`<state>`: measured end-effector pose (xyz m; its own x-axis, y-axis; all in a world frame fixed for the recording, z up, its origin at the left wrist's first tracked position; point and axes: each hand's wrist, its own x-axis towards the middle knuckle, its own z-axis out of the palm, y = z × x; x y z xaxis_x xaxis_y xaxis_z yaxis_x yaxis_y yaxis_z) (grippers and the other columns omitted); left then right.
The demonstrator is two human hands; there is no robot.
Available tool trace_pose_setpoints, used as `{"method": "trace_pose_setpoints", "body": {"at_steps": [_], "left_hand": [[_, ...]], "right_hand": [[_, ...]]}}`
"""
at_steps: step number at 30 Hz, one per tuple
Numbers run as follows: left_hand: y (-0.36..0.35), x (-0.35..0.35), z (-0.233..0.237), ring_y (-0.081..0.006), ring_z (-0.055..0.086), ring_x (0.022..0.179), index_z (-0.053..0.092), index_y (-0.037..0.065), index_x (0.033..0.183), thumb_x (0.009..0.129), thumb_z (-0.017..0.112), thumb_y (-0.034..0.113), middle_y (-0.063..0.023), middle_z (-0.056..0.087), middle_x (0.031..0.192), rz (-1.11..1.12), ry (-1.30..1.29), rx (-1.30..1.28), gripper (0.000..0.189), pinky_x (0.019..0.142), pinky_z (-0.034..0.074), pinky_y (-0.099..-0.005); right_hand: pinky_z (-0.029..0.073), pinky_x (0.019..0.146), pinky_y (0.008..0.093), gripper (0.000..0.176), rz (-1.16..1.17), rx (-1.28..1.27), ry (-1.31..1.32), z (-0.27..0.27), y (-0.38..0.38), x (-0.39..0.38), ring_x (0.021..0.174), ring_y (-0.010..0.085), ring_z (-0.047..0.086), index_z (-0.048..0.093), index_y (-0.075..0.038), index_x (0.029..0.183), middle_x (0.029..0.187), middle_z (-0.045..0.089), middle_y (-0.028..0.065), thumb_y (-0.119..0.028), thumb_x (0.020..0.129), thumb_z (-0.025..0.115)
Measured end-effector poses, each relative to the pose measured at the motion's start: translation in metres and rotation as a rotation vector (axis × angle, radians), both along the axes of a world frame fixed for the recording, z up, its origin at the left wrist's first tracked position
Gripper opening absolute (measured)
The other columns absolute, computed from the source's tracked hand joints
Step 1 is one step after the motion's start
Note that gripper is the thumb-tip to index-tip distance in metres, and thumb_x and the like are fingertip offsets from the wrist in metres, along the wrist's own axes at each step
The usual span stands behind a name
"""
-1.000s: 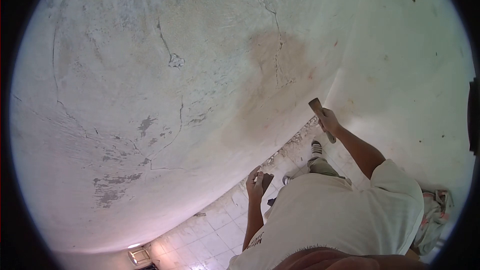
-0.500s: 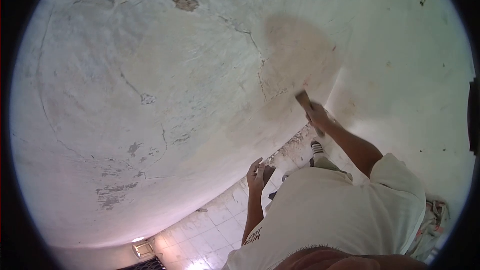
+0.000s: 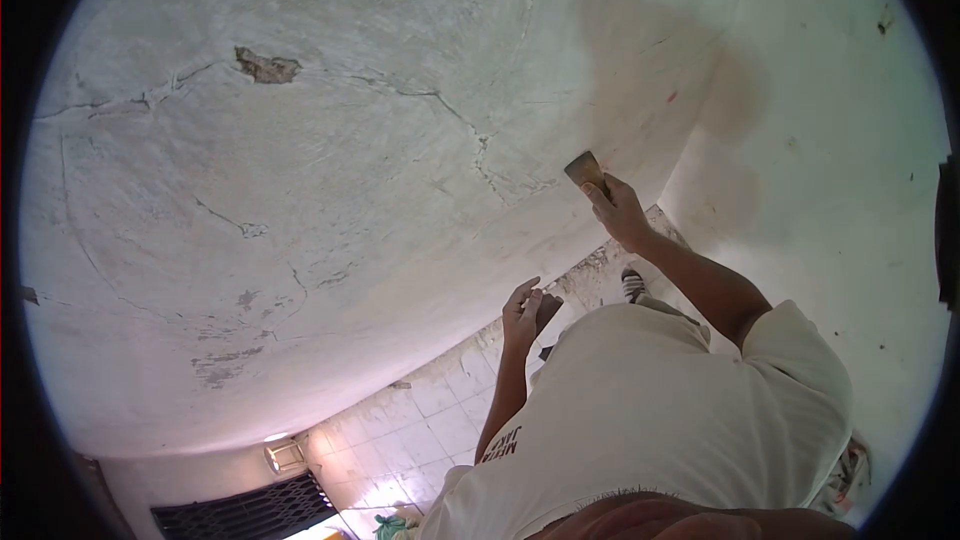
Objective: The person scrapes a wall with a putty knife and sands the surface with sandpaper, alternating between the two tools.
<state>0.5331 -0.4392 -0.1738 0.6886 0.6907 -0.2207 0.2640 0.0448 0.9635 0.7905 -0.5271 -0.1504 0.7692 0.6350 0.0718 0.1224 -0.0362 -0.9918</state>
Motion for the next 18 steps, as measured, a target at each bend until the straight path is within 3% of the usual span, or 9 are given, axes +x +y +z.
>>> {"method": "trace_pose_setpoints", "body": {"at_steps": [2, 5, 8, 9, 11, 15, 18], "left_hand": [[-0.001, 0.007, -0.007, -0.0103, 0.059, 0.084, 0.06, 0.002, 0.12, 0.095, 0.057, 0.019, -0.0048, 0.065, 0.092, 0.008, -0.01, -0.006, 0.03, 0.077, 0.046, -0.024], [-0.008, 0.016, -0.009, -0.0094, 0.058, 0.083, 0.06, 0.003, 0.12, 0.095, 0.058, 0.019, -0.0035, 0.064, 0.09, 0.036, -0.014, -0.016, 0.03, 0.077, 0.046, -0.0243], [-0.009, 0.03, -0.01, -0.0084, 0.057, 0.083, 0.061, 0.003, 0.118, 0.095, 0.058, 0.018, -0.0012, 0.063, 0.087, 0.054, -0.013, 0.005, 0.028, 0.076, 0.046, -0.0241], [-0.012, 0.032, -0.011, -0.008, 0.057, 0.084, 0.062, 0.003, 0.118, 0.095, 0.057, 0.017, -0.0003, 0.062, 0.086, 0.057, -0.005, 0.01, 0.028, 0.076, 0.045, -0.0239], [-0.02, 0.034, -0.014, -0.0077, 0.056, 0.084, 0.062, 0.003, 0.118, 0.095, 0.057, 0.017, 0.0003, 0.061, 0.085, 0.059, 0.009, -0.023, 0.027, 0.076, 0.045, -0.0235], [-0.023, 0.05, -0.016, -0.0078, 0.057, 0.084, 0.062, 0.003, 0.117, 0.095, 0.057, 0.017, -0.0006, 0.062, 0.086, 0.104, -0.031, -0.049, 0.027, 0.076, 0.045, -0.023], [-0.032, 0.059, -0.01, -0.0081, 0.057, 0.082, 0.062, 0.002, 0.117, 0.095, 0.057, 0.018, -0.0025, 0.064, 0.088, 0.17, -0.075, -0.071, 0.028, 0.075, 0.046, -0.0229]], "right_hand": [[0.04, 0.049, 0.0313, 0.033, 0.017, -0.025, 0.076, 0.012, -0.01, -0.005, 0.052, 0.0123, 0.048, 0.051, 0.0, 0.078, 0.057, 0.05, 0.0062, -0.028, 0.094, 0.057], [0.04, 0.052, 0.0325, 0.03, -0.001, -0.123, -0.036, -0.021, -0.04, -0.015, 0.055, 0.0135, 0.048, 0.051, 0.001, 0.081, 0.06, 0.051, 0.0084, -0.026, 0.094, 0.057], [0.038, 0.047, 0.0278, 0.023, 0.093, -0.165, -0.039, -0.051, -0.055, -0.015, 0.048, 0.0104, 0.041, 0.047, -0.004, 0.082, 0.056, 0.044, -0.0005, -0.021, 0.096, 0.054], [0.039, 0.049, 0.03, 0.024, 0.095, -0.123, -0.036, -0.059, -0.049, -0.006, 0.05, 0.0121, 0.043, 0.048, -0.002, 0.083, 0.058, 0.047, 0.0027, -0.022, 0.096, 0.054], [0.04, 0.053, 0.0342, 0.026, 0.102, -0.052, -0.022, -0.02, -0.023, 0.009, 0.055, 0.0154, 0.047, 0.049, 0.001, 0.085, 0.062, 0.052, 0.0091, -0.022, 0.096, 0.053], [0.04, 0.051, 0.0349, 0.023, 0.142, -0.05, 0.177, -0.005, -0.035, 0.003, 0.053, 0.0153, 0.044, 0.047, 0.0, 0.084, 0.06, 0.051, 0.0067, -0.02, 0.096, 0.052], [0.039, 0.049, 0.0335, 0.025, 0.211, -0.128, 0.039, -0.063, -0.062, 0.006, 0.052, 0.0143, 0.044, 0.047, 0.0, 0.084, 0.059, 0.049, 0.0065, -0.021, 0.096, 0.052]]}}
